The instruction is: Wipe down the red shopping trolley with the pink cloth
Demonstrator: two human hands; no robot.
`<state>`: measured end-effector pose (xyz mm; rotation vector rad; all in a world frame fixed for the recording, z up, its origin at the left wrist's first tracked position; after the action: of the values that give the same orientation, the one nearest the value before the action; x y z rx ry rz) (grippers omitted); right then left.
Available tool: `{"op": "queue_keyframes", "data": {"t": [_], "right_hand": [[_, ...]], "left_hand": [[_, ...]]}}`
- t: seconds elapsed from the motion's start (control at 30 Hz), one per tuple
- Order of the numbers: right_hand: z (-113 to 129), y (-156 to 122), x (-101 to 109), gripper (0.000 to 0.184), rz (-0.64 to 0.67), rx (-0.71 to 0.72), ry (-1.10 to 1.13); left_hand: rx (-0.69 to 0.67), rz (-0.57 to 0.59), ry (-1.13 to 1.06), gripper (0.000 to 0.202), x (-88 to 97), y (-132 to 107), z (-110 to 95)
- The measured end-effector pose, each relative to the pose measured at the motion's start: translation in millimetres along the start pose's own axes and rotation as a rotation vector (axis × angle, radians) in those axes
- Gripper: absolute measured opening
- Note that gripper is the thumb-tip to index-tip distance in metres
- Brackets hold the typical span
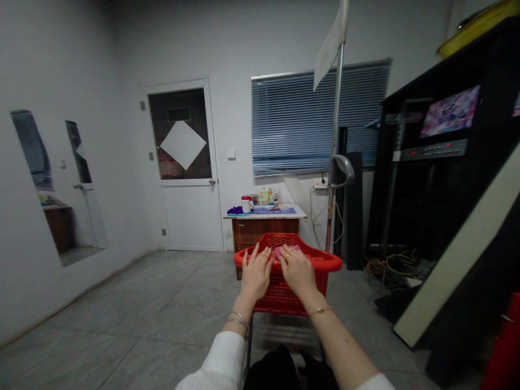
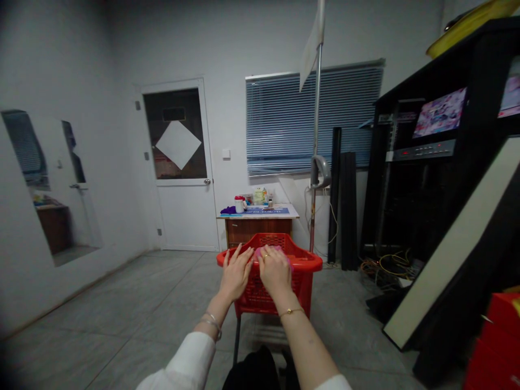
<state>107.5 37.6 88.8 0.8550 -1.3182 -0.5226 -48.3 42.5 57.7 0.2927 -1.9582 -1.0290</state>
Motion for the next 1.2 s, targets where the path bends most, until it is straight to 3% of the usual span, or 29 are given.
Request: {"op": "queue_keyframes", "data": {"t": [0.1, 0.17, 0.27, 0.33, 0.43, 0.53, 0.6, 0.67, 0.8, 0.87, 0.93, 1.1, 1.2], "right_hand": [[11, 0, 1, 0.032, 0.008, 0.089, 0.044], [-11, -1, 3, 0.031, 0.041, 0.024, 0.064], [-58, -4, 8, 0.031, 0.107, -0.193, 0.048], [-72, -4, 10, 0.03, 0.149, -0.292, 0.016], [-49, 0, 8, 0.03, 0.137, -0.256, -0.029], [-4, 4, 4, 0.031, 0.066, -0.052, -0.028], [9, 4, 3, 0.031, 0.053, 0.045, -0.004], [-1, 2, 4, 0.031, 0.072, 0.039, 0.03], [-54, -3, 8, 0.031, 0.14, -0.204, 0.036], [-62, -4, 9, 0.032, 0.146, -0.285, -0.008], [-48, -2, 6, 0.032, 0.108, -0.259, -0.046], [14, 3, -4, 0.032, 0.01, 0.043, -0.025], [-1, -1, -4, 0.033, 0.009, 0.056, 0.039]], "left_hand": [[-0.003, 0.028, 0.005, 0.04, 3.2, 0, 4], [-0.006, 0.035, 0.01, 0.04, 4.4, 0, 5], [-0.003, 0.025, -0.011, 0.04, 3.0, 1, 3], [0.003, 0.019, -0.026, 0.04, 0.4, 2, 1], [0.006, 0.021, -0.024, 0.039, -2.1, 3, 1], [0.002, 0.034, -0.014, 0.039, 0.0, 2, 4], [-0.005, 0.045, -0.001, 0.04, 2.6, 2, 6], [-0.016, 0.045, 0.011, 0.04, 4.2, 1, 7], [-0.019, 0.009, 0.005, 0.039, 0.6, 1, 4], [-0.009, -0.004, -0.009, 0.039, -2.5, 1, 2], [0.001, -0.007, -0.02, 0.038, -4.3, 1, 0], [-0.003, 0.019, -0.008, 0.039, -0.4, 0, 4], [-0.012, 0.03, -0.002, 0.039, 2.4, -1, 8]]}}
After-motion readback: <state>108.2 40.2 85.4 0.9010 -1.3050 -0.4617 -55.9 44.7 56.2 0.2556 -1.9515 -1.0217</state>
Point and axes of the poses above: each hand's wrist, its own y-axis towards the middle knuckle, its own x-axis out of the back of the hand, z = x × y, the point moved 1 cm from there along y, towards the middle knuckle, and after that the axes turned 15 degrees about -y, right-handed, at the moved point
